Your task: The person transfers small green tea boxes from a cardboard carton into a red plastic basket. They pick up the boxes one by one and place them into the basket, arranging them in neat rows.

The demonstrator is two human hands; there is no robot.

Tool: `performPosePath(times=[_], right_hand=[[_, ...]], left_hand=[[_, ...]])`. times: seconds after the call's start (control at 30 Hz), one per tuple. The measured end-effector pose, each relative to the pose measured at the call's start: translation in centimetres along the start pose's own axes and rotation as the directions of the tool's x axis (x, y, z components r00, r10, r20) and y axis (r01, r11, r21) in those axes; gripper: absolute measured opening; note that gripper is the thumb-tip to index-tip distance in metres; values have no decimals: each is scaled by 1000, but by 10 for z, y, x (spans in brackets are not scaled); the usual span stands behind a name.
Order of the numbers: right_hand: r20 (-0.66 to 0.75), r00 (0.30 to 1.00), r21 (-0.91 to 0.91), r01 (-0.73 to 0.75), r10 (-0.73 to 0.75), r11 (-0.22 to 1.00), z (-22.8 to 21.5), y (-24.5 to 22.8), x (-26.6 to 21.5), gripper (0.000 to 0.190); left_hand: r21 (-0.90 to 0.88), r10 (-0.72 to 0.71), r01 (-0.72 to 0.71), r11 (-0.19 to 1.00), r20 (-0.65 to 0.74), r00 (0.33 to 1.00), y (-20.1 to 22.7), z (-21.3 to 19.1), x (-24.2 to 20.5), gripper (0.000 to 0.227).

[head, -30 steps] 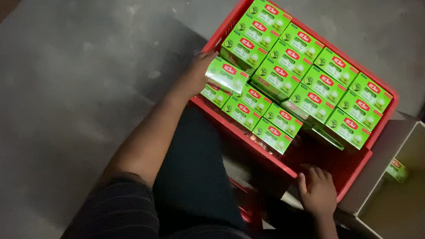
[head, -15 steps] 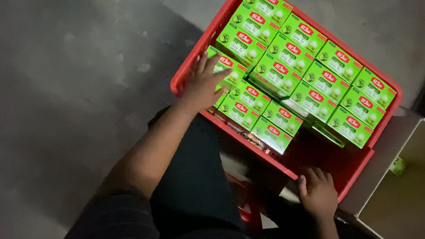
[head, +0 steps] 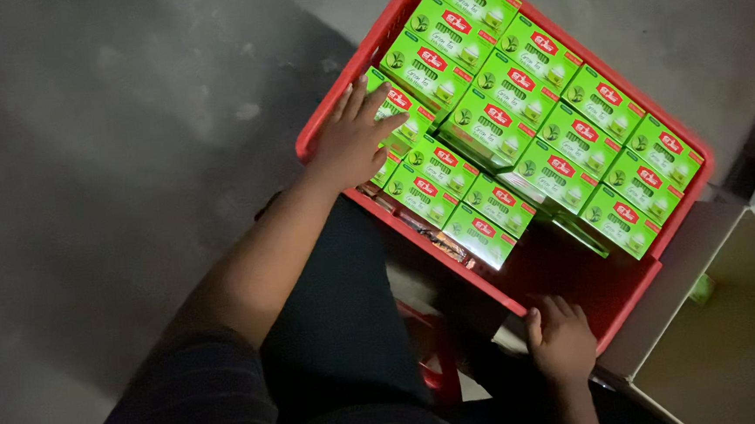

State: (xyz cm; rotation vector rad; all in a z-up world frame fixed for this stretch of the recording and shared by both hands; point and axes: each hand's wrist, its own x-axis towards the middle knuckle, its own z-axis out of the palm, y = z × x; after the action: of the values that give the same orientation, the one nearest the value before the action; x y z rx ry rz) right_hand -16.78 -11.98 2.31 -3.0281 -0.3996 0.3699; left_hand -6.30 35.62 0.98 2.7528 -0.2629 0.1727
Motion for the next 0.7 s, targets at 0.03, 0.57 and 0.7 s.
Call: performPosePath(times=[0.03, 0.57, 0.7], right_hand=[[-3, 1000, 4, 4, -4, 1000, -2, -2, 0, 34], [-17, 1000, 23, 16, -15, 1000, 13, 7, 3, 40], [55, 996, 85, -81, 77, 993, -10, -11, 2, 38]], left_hand=[[-2, -3, 3, 1000, 32, 999, 0, -2, 0, 60], [-202, 175, -241, 949, -300, 938, 27, -4, -1, 39], [-357, 280, -300, 885, -107, 954, 100, 14, -6, 22]])
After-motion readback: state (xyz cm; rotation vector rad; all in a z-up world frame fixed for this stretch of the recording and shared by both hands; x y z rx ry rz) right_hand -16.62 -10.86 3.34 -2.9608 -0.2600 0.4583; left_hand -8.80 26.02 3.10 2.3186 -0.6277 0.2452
